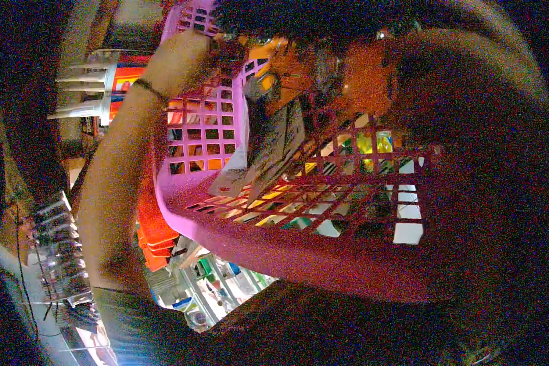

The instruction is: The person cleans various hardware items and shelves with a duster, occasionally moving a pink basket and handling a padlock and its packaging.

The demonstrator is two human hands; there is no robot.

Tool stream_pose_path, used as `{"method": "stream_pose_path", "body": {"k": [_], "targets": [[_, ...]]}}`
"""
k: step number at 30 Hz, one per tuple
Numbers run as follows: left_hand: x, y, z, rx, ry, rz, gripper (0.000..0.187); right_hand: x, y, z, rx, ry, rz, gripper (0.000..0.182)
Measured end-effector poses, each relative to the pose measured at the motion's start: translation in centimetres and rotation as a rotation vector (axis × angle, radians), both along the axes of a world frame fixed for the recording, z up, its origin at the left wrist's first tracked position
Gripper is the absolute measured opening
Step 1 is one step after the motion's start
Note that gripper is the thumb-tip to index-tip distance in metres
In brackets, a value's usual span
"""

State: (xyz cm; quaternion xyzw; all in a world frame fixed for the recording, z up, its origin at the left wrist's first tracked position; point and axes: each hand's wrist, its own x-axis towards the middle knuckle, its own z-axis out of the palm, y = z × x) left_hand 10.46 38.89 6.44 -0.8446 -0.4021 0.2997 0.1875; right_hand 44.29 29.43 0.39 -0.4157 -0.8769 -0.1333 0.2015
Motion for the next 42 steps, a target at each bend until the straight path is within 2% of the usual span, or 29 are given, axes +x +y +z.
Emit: {"method": "stream_pose_path", "body": {"k": [1, 3, 4, 6, 8, 10, 12, 14, 18, 20, 27, 29, 30, 32, 33, 37, 42], "targets": [[-0.4, -0.2, 0.6, 0.002, 0.001, -0.003, 0.019, -0.4, -0.3, -0.1, 0.005, 0.009, -0.037, 0.055], [-1.2, -0.8, 1.7, 0.029, -0.313, -0.138, 0.018, -1.0, -0.5, -0.4, 0.027, 0.069, -0.063, 0.054], [-1.0, -1.3, 2.0, 0.03, -0.309, -0.139, 0.018, -1.1, -0.5, -0.4, 0.037, 0.096, -0.057, 0.053], [-0.4, -2.5, 2.7, 0.01, -0.64, 0.09, 0.019, -1.1, -0.5, -0.1, 0.078, 0.107, 0.011, 0.052], [-0.6, -3.2, 3.0, 0.01, -0.661, 0.123, 0.016, -1.5, -0.6, -0.1, 0.107, 0.092, 0.075, 0.051], [-1.3, -3.4, 2.8, -0.219, -0.786, 0.542, 0.015, -1.7, -0.7, -0.2, 0.094, 0.095, 0.065, 0.05], [-2.0, -3.4, 2.6, -0.231, -0.775, 0.506, 0.012, -1.5, -0.6, -0.1, 0.08, 0.115, 0.043, 0.05], [-2.2, -3.6, 2.6, -0.312, -1.004, 0.71, 0.011, -1.6, -0.6, -0.2, 0.073, 0.128, 0.031, 0.049], [-1.5, -3.6, 3.3, -0.224, -0.957, 0.742, 0.011, -2.1, -0.9, -0.2, 0.065, 0.148, 0.028, 0.048], [-1.9, -3.2, 3.0, -0.243, -1.089, 0.773, 0.013, -2.2, -1.1, -0.1, 0.057, 0.162, 0.024, 0.047], [-2.2, -2.7, 3.1, -0.216, -1.115, 0.872, 0.013, -2.7, -1.1, 0.1, 0.046, 0.167, 0.013, 0.045], [-2.6, -2.6, 3.0, -0.119, -1.078, 0.684, 0.011, -2.8, -1.0, 0.1, 0.041, 0.17, 0.009, 0.044], [-2.6, -2.7, 3.1, -0.118, -1.079, 0.683, 0.011, -2.8, -0.8, 0.0, 0.041, 0.169, 0.004, 0.044], [-2.5, -3.3, 3.5, 0.144, -0.744, -0.098, 0.011, -3.1, -0.8, 0.1, 0.038, 0.169, 0.001, 0.043], [-2.5, -3.6, 3.8, 0.139, -0.652, -0.207, 0.02, -3.0, -0.8, 0.1, 0.037, 0.168, 0.002, 0.043], [-3.0, -4.6, 3.2, 0.177, -0.67, -0.364, 0.026, -2.7, -0.7, 0.3, 0.027, 0.175, -0.015, 0.041], [-3.3, -5.0, 3.1, 0.166, -0.69, -0.385, 0.023, -3.1, -1.0, 0.3, 0.02, 0.18, -0.011, 0.04]]}}
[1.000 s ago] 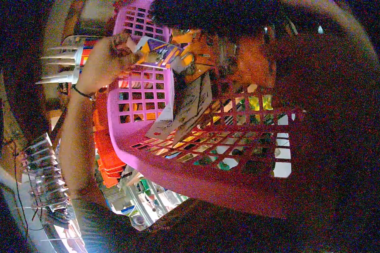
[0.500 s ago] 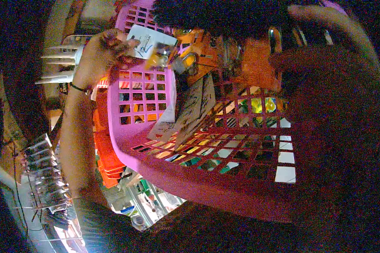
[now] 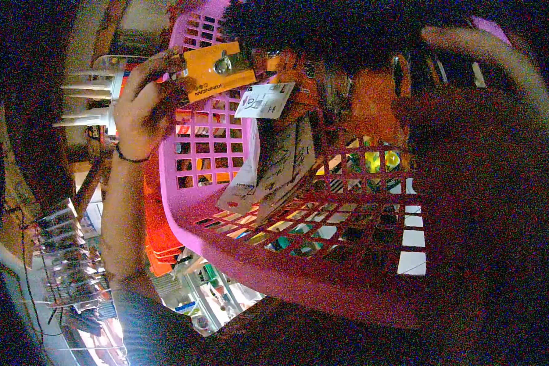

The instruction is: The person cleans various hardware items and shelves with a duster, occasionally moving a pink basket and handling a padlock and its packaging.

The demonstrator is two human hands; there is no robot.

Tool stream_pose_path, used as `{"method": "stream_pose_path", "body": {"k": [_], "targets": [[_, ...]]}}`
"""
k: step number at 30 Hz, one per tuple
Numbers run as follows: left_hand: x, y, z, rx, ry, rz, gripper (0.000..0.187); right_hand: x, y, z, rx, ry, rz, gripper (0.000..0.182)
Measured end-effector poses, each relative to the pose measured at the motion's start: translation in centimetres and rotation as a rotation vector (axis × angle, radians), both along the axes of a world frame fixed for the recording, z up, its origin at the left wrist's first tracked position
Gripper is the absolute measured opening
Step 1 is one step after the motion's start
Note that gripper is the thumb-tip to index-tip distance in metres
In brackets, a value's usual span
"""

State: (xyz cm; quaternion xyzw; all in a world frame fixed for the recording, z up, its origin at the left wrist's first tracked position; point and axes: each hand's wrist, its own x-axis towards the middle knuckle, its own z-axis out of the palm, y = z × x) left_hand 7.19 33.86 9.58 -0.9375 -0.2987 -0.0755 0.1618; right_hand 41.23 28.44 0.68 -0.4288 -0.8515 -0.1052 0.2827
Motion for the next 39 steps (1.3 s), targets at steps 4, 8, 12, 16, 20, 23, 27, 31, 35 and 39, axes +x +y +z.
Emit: {"method": "stream_pose_path", "body": {"k": [4, 8, 12, 16, 20, 23, 27, 31, 35, 39], "targets": [[-0.1, 0.0, 0.1, 0.015, -0.015, -0.014, 0.022, 0.1, 0.3, 0.1, -0.002, 0.002, -0.007, 0.038], [0.1, 0.2, 0.1, 0.017, -0.041, -0.041, 0.02, -0.3, 0.5, 0.1, -0.013, 0.016, -0.006, 0.037], [0.1, 0.7, 0.1, 0.036, -0.02, -0.07, 0.019, 0.2, 0.8, 0.3, -0.027, 0.029, -0.031, 0.036], [0.0, 1.2, -0.4, -0.042, -0.114, -0.022, 0.018, -0.4, 0.7, 0.4, -0.032, 0.029, -0.038, 0.035], [0.3, 1.2, -0.6, -0.064, -0.247, -0.058, 0.013, -0.9, 0.4, 0.4, -0.036, 0.04, -0.02, 0.034], [-0.1, 0.8, 0.0, -0.052, -0.224, -0.052, 0.012, -1.2, 0.1, 0.4, -0.048, 0.054, -0.014, 0.033], [-0.2, 0.7, 0.3, 0.202, -0.161, -0.212, 0.015, -1.4, 0.2, 0.5, -0.05, 0.066, -0.018, 0.032], [0.4, 0.5, 1.3, 0.263, -0.091, -0.298, 0.015, -1.4, 0.2, 0.6, -0.053, 0.082, -0.018, 0.031], [0.8, -0.6, 1.9, 0.19, -0.091, -0.253, 0.016, -1.4, -0.1, 0.7, -0.057, 0.086, -0.024, 0.03], [2.9, -2.5, 3.7, -0.166, -0.068, -0.023, 0.013, -1.3, -0.7, 1.4, -0.053, 0.09, -0.032, 0.029]]}}
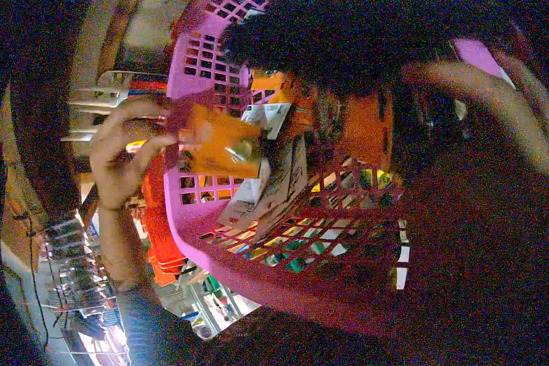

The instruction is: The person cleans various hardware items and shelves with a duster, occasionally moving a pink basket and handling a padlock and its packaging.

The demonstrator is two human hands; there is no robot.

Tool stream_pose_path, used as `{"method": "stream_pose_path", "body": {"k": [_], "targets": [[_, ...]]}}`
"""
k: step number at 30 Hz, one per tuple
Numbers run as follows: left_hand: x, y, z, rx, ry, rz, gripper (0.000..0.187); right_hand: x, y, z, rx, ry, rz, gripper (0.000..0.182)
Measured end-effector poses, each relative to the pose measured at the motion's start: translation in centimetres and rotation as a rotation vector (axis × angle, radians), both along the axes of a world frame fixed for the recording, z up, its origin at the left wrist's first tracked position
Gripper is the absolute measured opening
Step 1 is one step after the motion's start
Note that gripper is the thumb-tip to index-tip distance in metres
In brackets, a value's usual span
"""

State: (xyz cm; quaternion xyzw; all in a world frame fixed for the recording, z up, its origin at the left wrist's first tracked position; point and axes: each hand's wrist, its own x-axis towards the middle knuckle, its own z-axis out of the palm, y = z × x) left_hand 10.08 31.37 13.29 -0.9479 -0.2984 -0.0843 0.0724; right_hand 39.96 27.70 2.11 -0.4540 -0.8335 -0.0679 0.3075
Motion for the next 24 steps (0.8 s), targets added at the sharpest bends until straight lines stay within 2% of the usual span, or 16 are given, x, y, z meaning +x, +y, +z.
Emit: {"method": "stream_pose_path", "body": {"k": [1, 3, 5, 6, 8, 10, 14, 16, 19, 20, 23, 24], "targets": [[0.4, -0.1, 0.4, -0.14, 0.031, 0.093, 0.014, -0.2, 0.6, 0.1, 0.018, 0.014, 0.002, 0.029], [1.1, 0.6, 0.1, -0.082, -0.005, 0.111, 0.014, -0.2, 0.5, 0.8, 0.013, 0.024, 0.005, 0.029], [1.4, 1.9, -1.4, -0.205, -0.087, 0.279, 0.011, -0.2, 0.4, 0.9, 0.007, 0.026, 0.002, 0.028], [1.4, 2.7, -2.7, -0.266, -0.075, 0.284, 0.011, -0.1, 0.1, 0.8, 0.001, 0.03, 0.002, 0.028], [0.3, 5.0, -5.6, -0.527, -0.03, 0.364, 0.015, -0.2, -0.1, 1.1, -0.029, 0.04, -0.001, 0.028], [1.9, 6.5, -6.3, -0.615, 0.339, 0.502, 0.018, -0.6, -0.3, 1.2, -0.05, 0.044, -0.002, 0.028], [1.4, 8.7, -9.8, -0.433, 0.332, 0.394, 0.03, -1.2, -1.1, 2.0, -0.094, 0.055, 0.018, 0.027], [1.3, 9.3, -10.7, -0.296, 0.4, 0.374, 0.042, -1.1, -1.6, 2.3, -0.111, 0.058, 0.021, 0.027], [1.0, 10.6, -10.9, -0.441, 0.45, 0.317, 0.049, -0.9, -1.9, 2.3, -0.129, 0.073, 0.016, 0.027], [0.9, 10.7, -11.2, -0.357, 0.479, 0.317, 0.044, -0.9, -2.0, 2.3, -0.133, 0.075, 0.017, 0.027], [1.7, 10.9, -11.0, -0.359, 0.538, 0.383, 0.04, -1.3, -2.1, 2.5, -0.13, 0.081, 0.02, 0.026], [1.2, 10.5, -11.1, -0.256, 0.46, 0.261, 0.036, -1.2, -2.2, 2.5, -0.129, 0.092, 0.022, 0.026]]}}
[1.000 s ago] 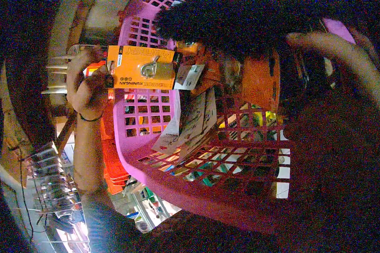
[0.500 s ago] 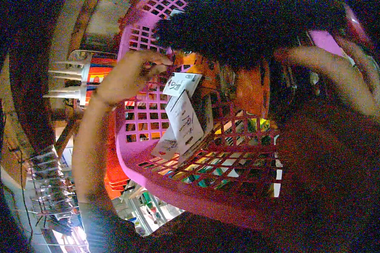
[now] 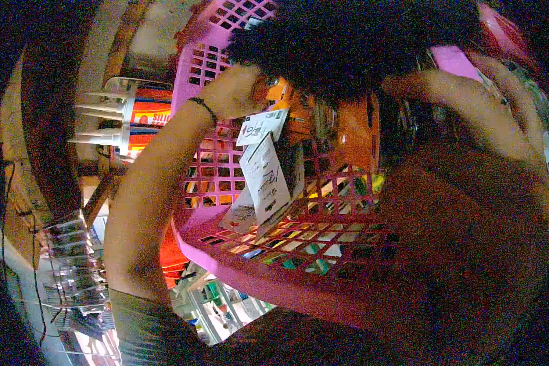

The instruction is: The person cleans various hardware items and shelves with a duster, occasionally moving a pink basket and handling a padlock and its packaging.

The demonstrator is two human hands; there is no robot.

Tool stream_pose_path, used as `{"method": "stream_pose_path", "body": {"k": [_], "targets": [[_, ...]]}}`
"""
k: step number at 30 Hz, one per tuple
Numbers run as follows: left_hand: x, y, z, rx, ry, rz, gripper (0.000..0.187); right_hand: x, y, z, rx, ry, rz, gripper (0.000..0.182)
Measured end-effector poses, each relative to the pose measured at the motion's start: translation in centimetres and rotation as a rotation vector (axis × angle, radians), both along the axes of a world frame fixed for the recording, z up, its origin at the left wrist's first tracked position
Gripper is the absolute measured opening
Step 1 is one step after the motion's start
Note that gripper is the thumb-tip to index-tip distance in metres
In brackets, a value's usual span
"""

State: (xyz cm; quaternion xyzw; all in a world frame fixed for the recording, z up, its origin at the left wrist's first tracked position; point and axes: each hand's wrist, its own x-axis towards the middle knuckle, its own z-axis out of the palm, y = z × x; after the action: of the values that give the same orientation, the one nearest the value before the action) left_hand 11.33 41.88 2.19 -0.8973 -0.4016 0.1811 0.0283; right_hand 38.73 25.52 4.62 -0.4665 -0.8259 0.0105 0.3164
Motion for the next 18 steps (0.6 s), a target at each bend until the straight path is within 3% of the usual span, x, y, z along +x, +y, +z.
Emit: {"method": "stream_pose_path", "body": {"k": [7, 10, 12, 13, 16, 18], "targets": [[1.4, -0.7, 1.0, -0.15, 0.177, 0.16, 0.036, 0.4, -0.3, 0.2, -0.004, 0.004, 0.004, 0.026], [0.6, -1.0, 0.2, -0.016, 0.169, 0.183, 0.029, 0.6, -0.2, 0.2, 0.001, 0.009, 0.002, 0.026], [0.1, -1.1, 0.3, -0.023, 0.219, -0.123, 0.02, 0.5, 0.0, 0.1, 0.01, 0.015, 0.002, 0.026], [-0.2, -1.1, 0.6, -0.023, 0.222, -0.121, 0.02, 0.7, 0.2, -0.1, 0.023, 0.013, 0.001, 0.026], [0.1, -1.6, 1.2, 0.177, -0.155, -0.059, 0.021, 1.0, 1.1, -0.4, 0.04, 0.008, -0.007, 0.026], [0.9, -2.2, 1.1, 0.098, -0.128, -0.108, 0.021, 1.1, 1.4, -0.5, 0.046, 0.004, -0.014, 0.026]]}}
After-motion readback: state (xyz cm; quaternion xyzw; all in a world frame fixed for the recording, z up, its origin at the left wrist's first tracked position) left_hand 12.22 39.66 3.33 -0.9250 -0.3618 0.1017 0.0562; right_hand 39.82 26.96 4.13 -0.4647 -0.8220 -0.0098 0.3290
